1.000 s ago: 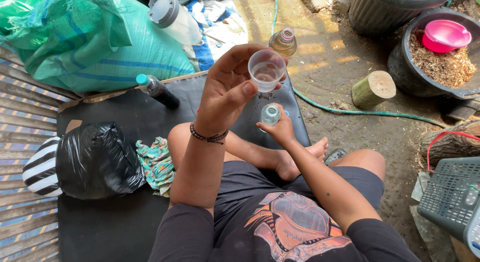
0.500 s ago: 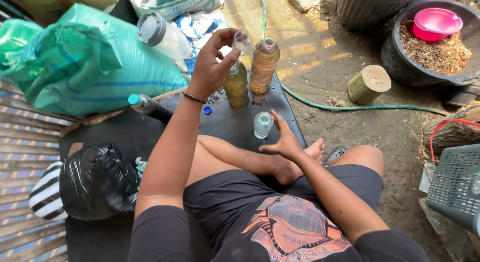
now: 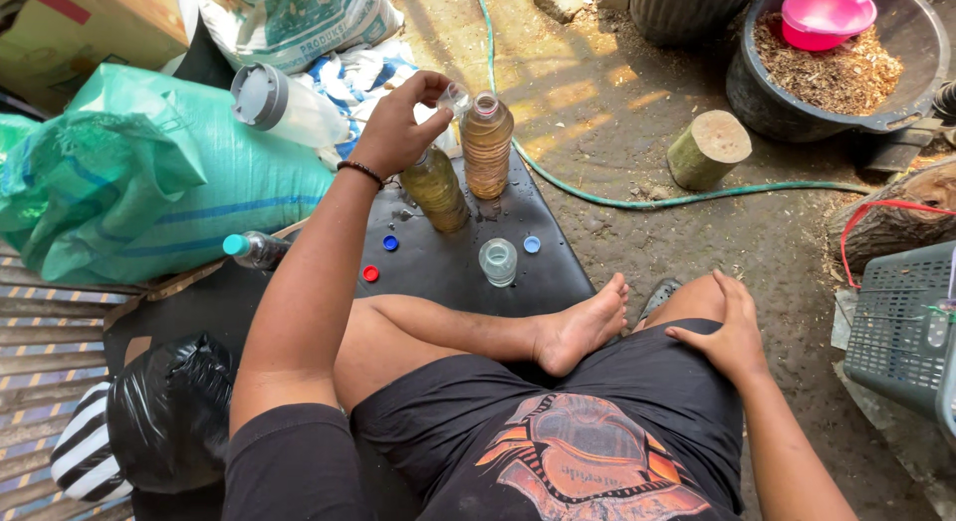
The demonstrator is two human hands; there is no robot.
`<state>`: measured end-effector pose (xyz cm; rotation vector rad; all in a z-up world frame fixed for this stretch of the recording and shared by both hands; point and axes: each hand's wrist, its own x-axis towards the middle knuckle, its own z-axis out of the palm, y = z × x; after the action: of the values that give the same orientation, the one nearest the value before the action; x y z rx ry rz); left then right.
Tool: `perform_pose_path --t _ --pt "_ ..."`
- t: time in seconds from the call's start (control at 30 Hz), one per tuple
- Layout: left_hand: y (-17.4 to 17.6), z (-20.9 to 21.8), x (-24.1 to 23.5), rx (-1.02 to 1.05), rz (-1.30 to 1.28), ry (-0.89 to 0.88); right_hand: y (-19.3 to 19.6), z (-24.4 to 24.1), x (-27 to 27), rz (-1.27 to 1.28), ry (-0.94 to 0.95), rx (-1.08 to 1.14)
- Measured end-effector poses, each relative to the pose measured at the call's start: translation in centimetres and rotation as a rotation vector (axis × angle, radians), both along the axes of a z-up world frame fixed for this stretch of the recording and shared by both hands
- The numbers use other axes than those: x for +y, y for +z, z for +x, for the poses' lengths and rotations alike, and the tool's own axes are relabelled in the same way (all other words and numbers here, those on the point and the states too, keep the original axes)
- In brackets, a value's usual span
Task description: The person pours liquid from a large bottle into a small cup, then into two other bottles, and caps them. The person then stands, carries the bottles to a nursery area, and waters multiple potted plants using the bottles.
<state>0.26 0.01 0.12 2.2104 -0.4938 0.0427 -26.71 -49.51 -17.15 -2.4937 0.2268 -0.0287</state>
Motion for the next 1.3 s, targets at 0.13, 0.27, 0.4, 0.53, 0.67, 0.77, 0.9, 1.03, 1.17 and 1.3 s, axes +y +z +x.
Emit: perform_pose_path --t 0.13,0.27,0.4,0.53,0.67,0.77,0.9,1.03,1.17,1.3 --pt "0.3 0.7 -0.3 -0.046 0.059 -0.048 -1.1 -0.6 -0.1 0.008 -0.117 0.036" --pt "0.7 1.0 -0.6 -0.073 0.136 -0.042 -1.8 0.0 0.3 0.011 -0.118 0.007" --pt "1.1 1.2 -0.8 -0.101 0.188 -0.041 -1.7 0.6 0.5 0.027 -0.136 0.073" --pt "1.7 1.4 -1.3 -0.115 0.243 -0.037 -1.5 0.8 0.8 0.024 -0.147 0.091" --pt "2.4 1.4 -1.6 -0.108 0.293 -0.049 -1.6 0.8 0.9 0.028 -0.150 0.080" --pt "3.1 1.3 -1.8 -0.140 0.333 -0.064 -1.9 0.7 0.8 0.037 -0.137 0.049" --pt "3.8 1.2 -2.2 -0.176 0.370 -0.086 -2.0 0.9 0.8 0.041 -0.140 0.052" --pt "4.2 1.7 -2.9 -0.205 0.460 -0.104 -2.0 0.9 0.9 0.031 -0.123 0.040" --pt "4.4 2.3 -3.6 -0.213 0.542 -0.106 -1.8 1.0 1.1 0.026 -0.119 0.033" --pt "4.6 2.9 -4.2 -0.241 0.645 -0.129 -1.6 1.0 1.3 0.053 -0.131 0.057"
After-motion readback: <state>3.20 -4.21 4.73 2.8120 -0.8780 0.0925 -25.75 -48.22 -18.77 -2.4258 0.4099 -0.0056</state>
